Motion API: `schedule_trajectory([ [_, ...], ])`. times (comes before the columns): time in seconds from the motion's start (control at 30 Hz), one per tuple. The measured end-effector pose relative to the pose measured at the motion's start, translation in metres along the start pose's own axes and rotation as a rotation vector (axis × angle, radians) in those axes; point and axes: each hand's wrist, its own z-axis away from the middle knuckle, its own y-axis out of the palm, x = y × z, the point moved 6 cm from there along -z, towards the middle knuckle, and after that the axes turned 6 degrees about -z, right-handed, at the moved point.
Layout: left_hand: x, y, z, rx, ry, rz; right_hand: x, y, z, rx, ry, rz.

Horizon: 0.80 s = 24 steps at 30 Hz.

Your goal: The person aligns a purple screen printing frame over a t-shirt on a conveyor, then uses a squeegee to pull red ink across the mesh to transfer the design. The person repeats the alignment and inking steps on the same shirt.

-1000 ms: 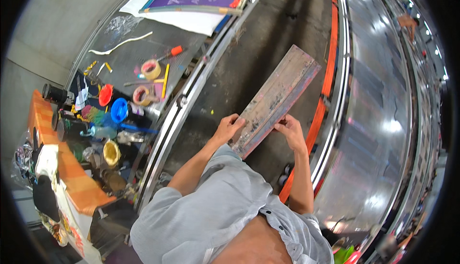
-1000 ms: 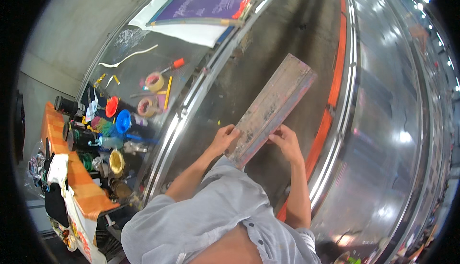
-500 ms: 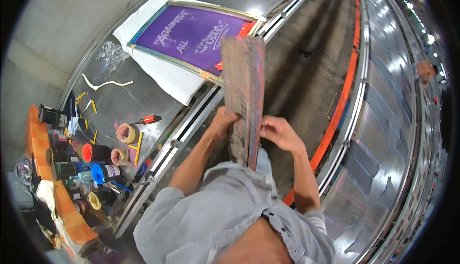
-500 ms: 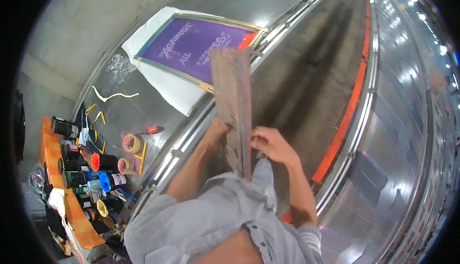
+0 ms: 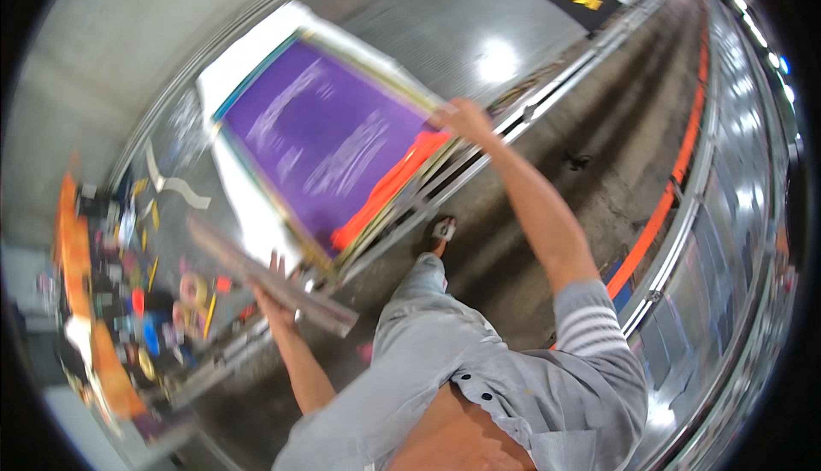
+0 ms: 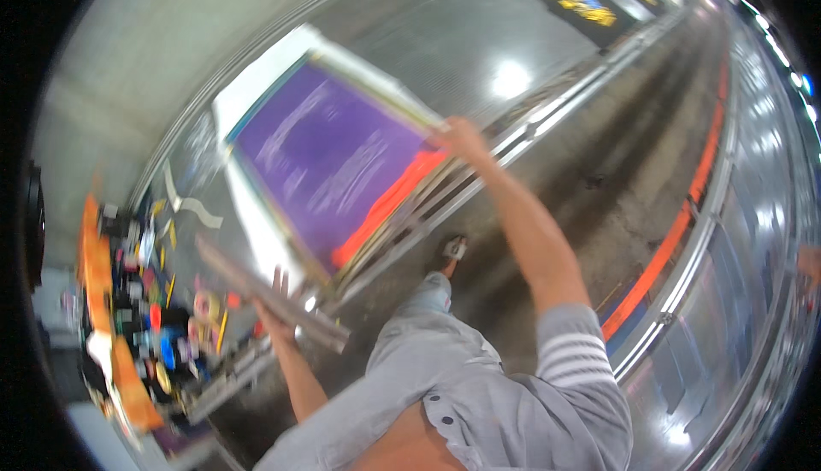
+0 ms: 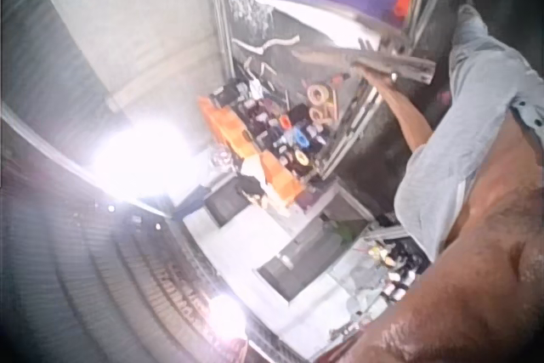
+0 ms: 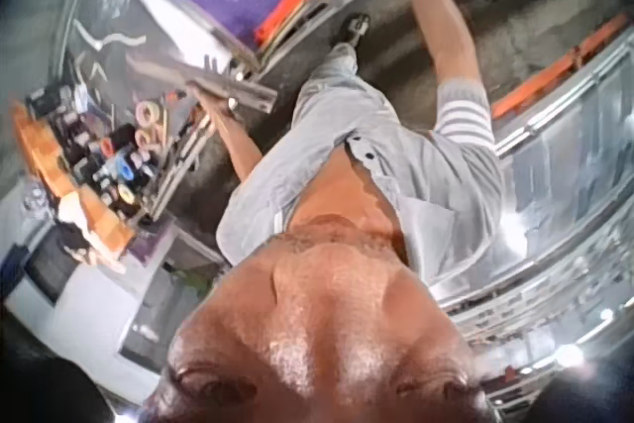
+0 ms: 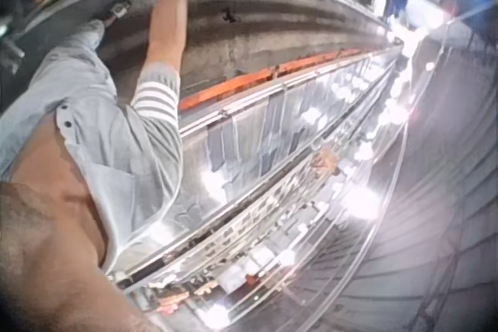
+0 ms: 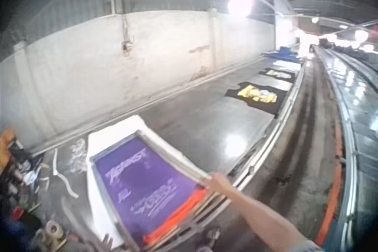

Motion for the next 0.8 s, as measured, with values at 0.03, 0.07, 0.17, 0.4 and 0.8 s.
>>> schedule_trajectory([
  [0.03, 0.014, -0.027, -0.013, -0.018, -0.024, 0.090, -0.002, 0.030, -0.025, 0.158, -0.158, 0.197],
  [0.07, 0.026, -0.009, -0.018, -0.094, -0.060, 0.121, -0.020, 0.050, -0.043, 0.278, -0.326, 0.408],
  [0.17, 0.052, 0.024, -0.049, -0.328, -0.081, 0.093, -0.082, 0.069, -0.072, 0.319, -0.416, 0.438],
  [0.4, 0.000, 0.114, -0.026, -0.316, 0.092, -0.494, -0.018, -0.054, -0.072, 0.359, 0.139, -0.120],
  [0.8, 0.181, 0.564, -0.035, -0.213, 0.039, -0.185, -0.161, -0.507, -0.186, 0.012, -0.094, -0.334],
])
